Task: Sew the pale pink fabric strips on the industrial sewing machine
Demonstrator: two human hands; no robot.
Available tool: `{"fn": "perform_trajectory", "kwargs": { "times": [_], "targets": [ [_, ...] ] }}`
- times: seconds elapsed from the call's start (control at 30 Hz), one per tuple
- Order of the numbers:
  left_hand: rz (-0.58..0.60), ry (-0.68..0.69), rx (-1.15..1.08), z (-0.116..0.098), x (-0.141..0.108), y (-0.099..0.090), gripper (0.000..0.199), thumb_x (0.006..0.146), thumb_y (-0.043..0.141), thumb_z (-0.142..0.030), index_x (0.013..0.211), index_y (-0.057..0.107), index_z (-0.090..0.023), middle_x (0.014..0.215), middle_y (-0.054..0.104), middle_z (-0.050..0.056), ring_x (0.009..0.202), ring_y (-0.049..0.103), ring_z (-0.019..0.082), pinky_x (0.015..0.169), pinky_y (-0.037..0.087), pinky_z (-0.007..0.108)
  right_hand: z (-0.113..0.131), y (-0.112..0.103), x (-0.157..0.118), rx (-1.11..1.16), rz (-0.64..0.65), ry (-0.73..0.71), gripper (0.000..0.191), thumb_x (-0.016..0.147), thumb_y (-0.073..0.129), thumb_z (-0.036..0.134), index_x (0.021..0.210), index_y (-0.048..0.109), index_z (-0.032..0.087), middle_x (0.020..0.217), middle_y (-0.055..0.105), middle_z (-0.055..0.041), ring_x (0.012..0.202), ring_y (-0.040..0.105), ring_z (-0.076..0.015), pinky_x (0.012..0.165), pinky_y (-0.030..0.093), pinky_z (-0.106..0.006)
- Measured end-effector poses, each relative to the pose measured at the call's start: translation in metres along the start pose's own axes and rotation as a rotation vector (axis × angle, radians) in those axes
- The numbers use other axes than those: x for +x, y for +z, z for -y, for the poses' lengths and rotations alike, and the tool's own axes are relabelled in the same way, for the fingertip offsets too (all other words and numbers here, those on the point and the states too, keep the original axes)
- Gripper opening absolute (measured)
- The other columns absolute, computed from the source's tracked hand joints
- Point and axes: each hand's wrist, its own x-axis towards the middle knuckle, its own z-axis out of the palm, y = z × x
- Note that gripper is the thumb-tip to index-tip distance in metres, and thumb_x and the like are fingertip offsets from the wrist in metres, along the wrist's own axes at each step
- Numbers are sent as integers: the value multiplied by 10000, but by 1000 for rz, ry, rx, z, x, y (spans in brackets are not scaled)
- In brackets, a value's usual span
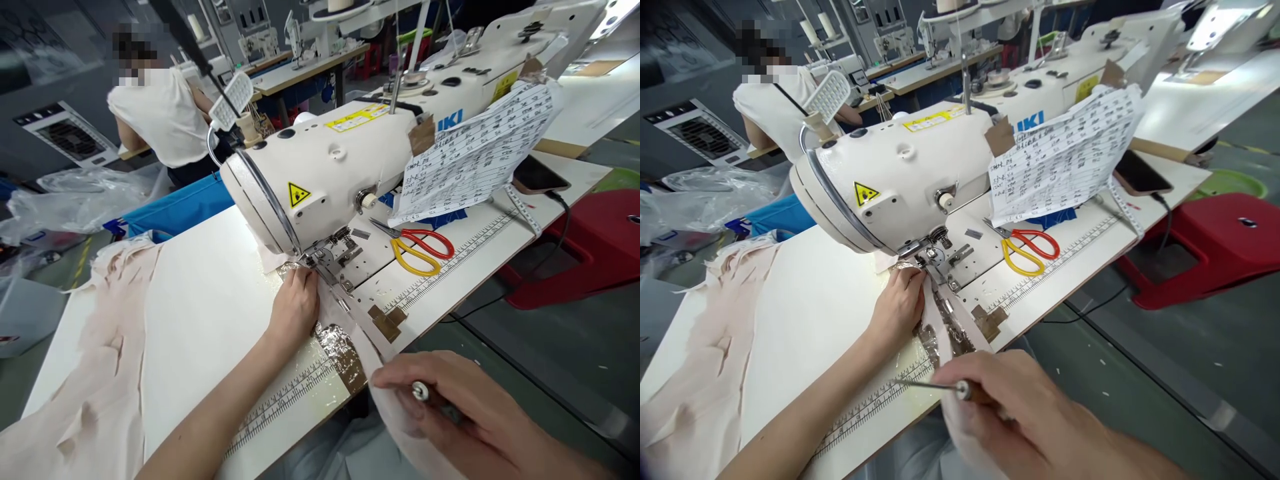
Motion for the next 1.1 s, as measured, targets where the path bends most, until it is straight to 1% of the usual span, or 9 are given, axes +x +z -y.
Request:
{"fn": "perform_trajectory", "kwargs": {
  "times": [0.13, 0.2, 0.27, 0.37, 0.43, 0.5, 0.6, 0.8, 1.1],
  "targets": [
    [39, 76, 116, 10, 8, 1, 311, 893, 362, 5, 1019, 623, -107, 958, 633, 134, 840, 555, 223, 727, 558, 350, 28, -1, 28, 51, 221, -131, 301, 977, 467, 311, 1202, 658, 254, 890, 748, -70, 709, 691, -183, 666, 562, -261],
    [2, 53, 68, 15, 11, 2, 255, 922, 396, -43, 967, 633, -125, 935, 650, 116, 820, 573, 211, 701, 555, 330, 28, 3, 32, 45, 254, -165, 317, 991, 420, 316, 1193, 647, 226, 830, 741, -64, 699, 690, -176, 655, 555, -250],
    [-83, -9, -53, 20, 12, 4, 208, 962, 432, -147, 942, 639, -143, 920, 660, 94, 805, 599, 196, 678, 555, 313, 17, 9, 30, -24, 186, -155, 319, 987, 376, 254, 1182, 626, 219, 881, 746, -65, 768, 705, -183, 707, 549, -268],
    [-196, -44, -278, 29, 11, 10, 207, 970, 486, -271, 900, 650, -166, 925, 667, 68, 814, 639, 179, 686, 559, 302, -10, 17, 30, -252, -11, -41, 320, 980, 327, 178, 1165, 588, 183, 932, 742, -73, 811, 711, -202, 703, 530, -302],
    [-209, -46, -397, 35, 9, 13, 173, 943, 533, -273, 884, 662, -175, 943, 672, 63, 849, 657, 180, 701, 558, 299, -28, 21, 35, -420, -96, 38, 304, 996, 323, 204, 1170, 565, 141, 871, 735, -76, 728, 704, -212, 609, 501, -300],
    [-176, -54, -467, 39, 8, 13, 131, 916, 568, -248, 899, 680, -182, 958, 677, 60, 880, 665, 187, 726, 557, 305, -41, 25, 43, -541, -140, 83, 306, 1004, 328, 232, 1177, 550, 113, 819, 729, -76, 620, 676, -205, 524, 448, -290],
    [-136, -61, -518, 40, 8, 11, 124, 901, 580, -223, 923, 696, -188, 965, 681, 58, 891, 668, 186, 749, 553, 306, -51, 31, 58, -625, -161, 76, 288, 988, 341, 193, 1160, 555, 108, 805, 732, -71, 572, 657, -185, 493, 402, -277],
    [-125, -79, -575, 40, 9, 7, 104, 888, 601, -221, 903, 698, -189, 956, 687, 56, 881, 662, 176, 754, 541, 293, -58, 42, 77, -631, -177, -12, 280, 984, 389, 181, 1192, 571, 135, 936, 753, -65, 778, 716, -181, 571, 431, -272],
    [-148, -88, -581, 41, 9, 10, 91, 882, 599, -234, 895, 682, -200, 913, 700, 39, 858, 667, 174, 729, 530, 279, -58, 42, 85, -660, -143, -26, 259, 975, 415, 169, 1159, 592, 130, 900, 735, -40, 753, 698, -160, 545, 384, -276]
  ]
}}
